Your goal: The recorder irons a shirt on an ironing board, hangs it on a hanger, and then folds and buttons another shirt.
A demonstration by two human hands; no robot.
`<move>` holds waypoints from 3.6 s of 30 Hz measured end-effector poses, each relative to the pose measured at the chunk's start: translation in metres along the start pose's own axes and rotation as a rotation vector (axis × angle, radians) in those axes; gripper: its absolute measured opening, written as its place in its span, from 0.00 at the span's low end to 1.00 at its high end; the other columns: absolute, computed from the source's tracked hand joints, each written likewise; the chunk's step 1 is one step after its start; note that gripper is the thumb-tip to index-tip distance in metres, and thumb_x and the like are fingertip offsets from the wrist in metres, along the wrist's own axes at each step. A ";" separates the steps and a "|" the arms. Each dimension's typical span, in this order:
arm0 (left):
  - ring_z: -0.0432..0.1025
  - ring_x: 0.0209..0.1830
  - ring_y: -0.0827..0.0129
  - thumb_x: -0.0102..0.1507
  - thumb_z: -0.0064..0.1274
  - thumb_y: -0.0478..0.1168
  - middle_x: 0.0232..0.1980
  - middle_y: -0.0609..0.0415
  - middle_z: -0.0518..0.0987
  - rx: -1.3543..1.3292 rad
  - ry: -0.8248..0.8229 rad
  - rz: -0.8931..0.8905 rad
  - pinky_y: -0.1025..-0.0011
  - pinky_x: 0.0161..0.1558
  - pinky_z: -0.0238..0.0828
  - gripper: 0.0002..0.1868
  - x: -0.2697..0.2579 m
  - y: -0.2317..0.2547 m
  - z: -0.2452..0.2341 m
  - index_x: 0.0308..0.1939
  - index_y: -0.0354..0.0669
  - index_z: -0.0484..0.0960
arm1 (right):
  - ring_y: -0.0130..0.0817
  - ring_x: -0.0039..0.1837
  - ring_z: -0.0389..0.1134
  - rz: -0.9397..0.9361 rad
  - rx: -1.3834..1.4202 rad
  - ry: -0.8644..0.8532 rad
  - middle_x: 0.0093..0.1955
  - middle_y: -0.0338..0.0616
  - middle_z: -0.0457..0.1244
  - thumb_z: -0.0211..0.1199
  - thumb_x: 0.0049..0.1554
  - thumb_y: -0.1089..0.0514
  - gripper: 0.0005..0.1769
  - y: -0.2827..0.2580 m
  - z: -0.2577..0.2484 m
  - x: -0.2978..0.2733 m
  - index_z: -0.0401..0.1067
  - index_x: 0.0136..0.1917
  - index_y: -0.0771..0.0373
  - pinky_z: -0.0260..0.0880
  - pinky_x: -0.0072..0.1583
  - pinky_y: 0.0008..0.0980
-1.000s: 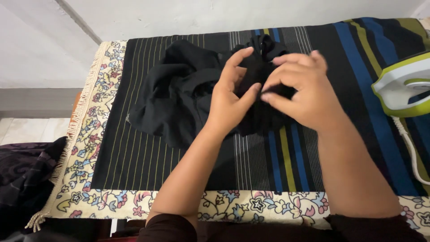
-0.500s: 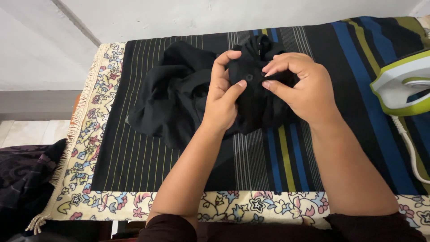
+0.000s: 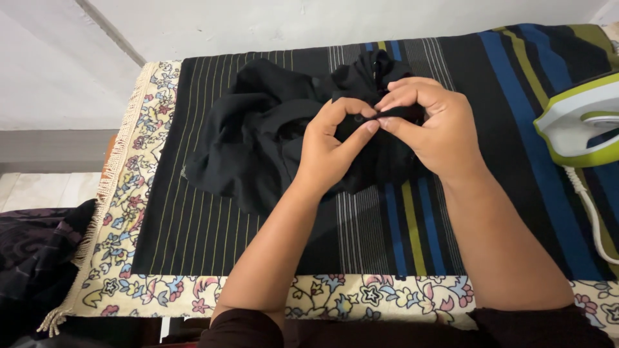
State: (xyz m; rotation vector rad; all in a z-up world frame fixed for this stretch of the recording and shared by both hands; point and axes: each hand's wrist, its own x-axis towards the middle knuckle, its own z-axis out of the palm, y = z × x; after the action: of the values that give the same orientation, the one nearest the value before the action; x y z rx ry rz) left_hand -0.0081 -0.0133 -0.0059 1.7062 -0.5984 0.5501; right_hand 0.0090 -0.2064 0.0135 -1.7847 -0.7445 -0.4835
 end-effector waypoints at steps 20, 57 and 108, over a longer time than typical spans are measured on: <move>0.72 0.42 0.78 0.62 0.57 0.30 0.37 0.56 0.78 -0.028 0.087 -0.105 0.78 0.50 0.71 0.07 -0.003 -0.012 0.007 0.40 0.36 0.74 | 0.42 0.60 0.69 0.001 -0.382 -0.079 0.50 0.44 0.71 0.76 0.52 0.60 0.12 -0.007 0.003 0.003 0.80 0.49 0.62 0.68 0.61 0.42; 0.67 0.57 0.78 0.62 0.62 0.27 0.53 0.61 0.72 -0.444 -0.058 -0.151 0.77 0.63 0.65 0.22 -0.002 -0.027 0.004 0.56 0.41 0.71 | 0.29 0.47 0.72 0.740 0.953 -0.006 0.48 0.44 0.69 0.54 0.56 0.64 0.15 0.043 0.021 -0.004 0.76 0.54 0.67 0.74 0.52 0.28; 0.75 0.37 0.55 0.59 0.56 0.39 0.35 0.48 0.79 0.731 0.296 -0.681 0.58 0.39 0.74 0.16 0.032 -0.079 -0.317 0.45 0.29 0.77 | 0.65 0.58 0.66 0.249 -0.639 -0.025 0.57 0.65 0.66 0.66 0.58 0.52 0.23 0.168 0.002 0.139 0.73 0.63 0.64 0.65 0.59 0.58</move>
State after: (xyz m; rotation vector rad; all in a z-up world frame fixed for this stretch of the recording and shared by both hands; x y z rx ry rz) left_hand 0.0532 0.3084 0.0206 2.2864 0.4641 0.5328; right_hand 0.2252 -0.2060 -0.0131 -2.4424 -0.3889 -0.5704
